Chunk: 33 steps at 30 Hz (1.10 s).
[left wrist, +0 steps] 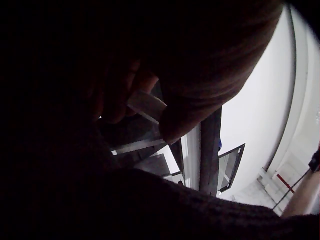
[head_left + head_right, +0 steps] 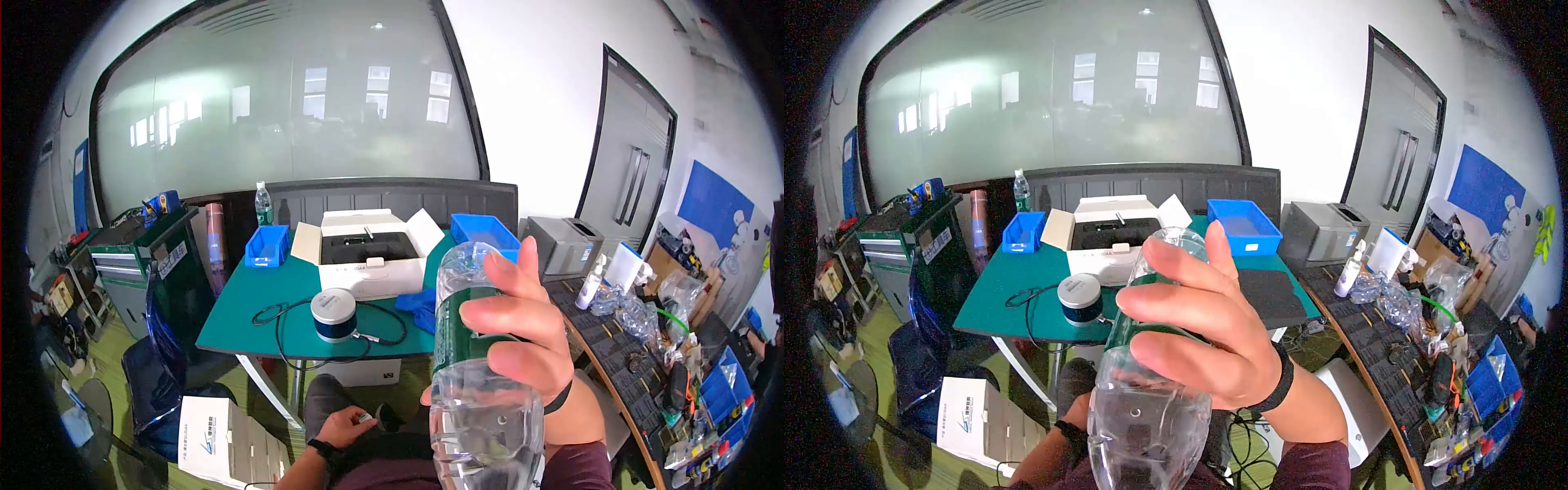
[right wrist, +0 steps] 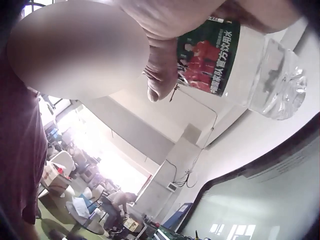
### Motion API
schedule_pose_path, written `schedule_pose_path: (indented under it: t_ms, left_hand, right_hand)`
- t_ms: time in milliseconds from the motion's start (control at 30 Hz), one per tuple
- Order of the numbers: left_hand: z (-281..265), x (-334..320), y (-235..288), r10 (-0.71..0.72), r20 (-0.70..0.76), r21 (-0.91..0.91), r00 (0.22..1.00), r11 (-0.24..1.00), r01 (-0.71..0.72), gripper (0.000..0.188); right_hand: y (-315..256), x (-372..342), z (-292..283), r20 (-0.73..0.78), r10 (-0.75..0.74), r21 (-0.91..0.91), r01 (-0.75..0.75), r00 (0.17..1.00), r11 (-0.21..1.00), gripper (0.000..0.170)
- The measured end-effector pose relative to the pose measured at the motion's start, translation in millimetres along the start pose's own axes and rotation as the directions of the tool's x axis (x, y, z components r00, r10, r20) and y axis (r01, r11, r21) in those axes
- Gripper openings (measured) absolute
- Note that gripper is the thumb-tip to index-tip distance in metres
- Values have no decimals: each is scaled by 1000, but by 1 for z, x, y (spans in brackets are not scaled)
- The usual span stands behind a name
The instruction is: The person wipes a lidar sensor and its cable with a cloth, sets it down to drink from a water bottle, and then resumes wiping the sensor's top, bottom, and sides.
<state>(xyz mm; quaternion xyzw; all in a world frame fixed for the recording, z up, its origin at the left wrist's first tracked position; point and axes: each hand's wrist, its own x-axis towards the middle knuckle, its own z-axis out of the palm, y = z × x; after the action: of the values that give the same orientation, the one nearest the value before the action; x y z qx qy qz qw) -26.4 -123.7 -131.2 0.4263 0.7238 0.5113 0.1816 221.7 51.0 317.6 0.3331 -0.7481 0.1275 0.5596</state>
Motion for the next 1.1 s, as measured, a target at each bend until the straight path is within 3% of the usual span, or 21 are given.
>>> schedule_pose_path:
  t_ms: [133, 300, 367, 500, 567, 800, 1033, 1100]
  left_hand:
    - [6, 1, -9, -78, 18, -197, 997, 977, 80, 53]
    - [6, -6, 9, -114, 6, -291, 993, 950, 111, 52]
    - [2, -9, 27, -44, -41, -48, 998, 998, 42, 52]
    - [-3, -13, 54, -53, -42, -13, 998, 999, 52, 52]
    - [-14, -14, 86, -111, -8, 146, 994, 983, 111, 52]
    - [-17, -13, 95, -121, 5, 81, 993, 989, 121, 48]
    - [-6, -8, 48, -69, 3, 105, 998, 992, 68, 46]
    - [-7, -9, 46, -166, 13, -71, 986, 983, 167, 47]
  right_hand:
    - [0, -2, -2, 53, 28, 54, -31, 998, 998, 48]
    - [-4, -13, 0, 156, 107, 181, -135, 982, 974, 58]
    - [-8, -20, 5, 168, 141, 230, -177, 976, 957, 62]
    - [-13, -31, 15, 196, 183, 289, -235, 963, 928, 74]
    - [-15, -37, 21, 204, 212, 299, -267, 956, 916, 76]
    - [-14, -47, 20, 285, 300, 286, -380, 910, 880, 75]
    - [-16, -42, 13, 178, 251, 253, -291, 951, 923, 75]
    - [-17, -39, 8, 157, 243, 225, -275, 957, 935, 73]
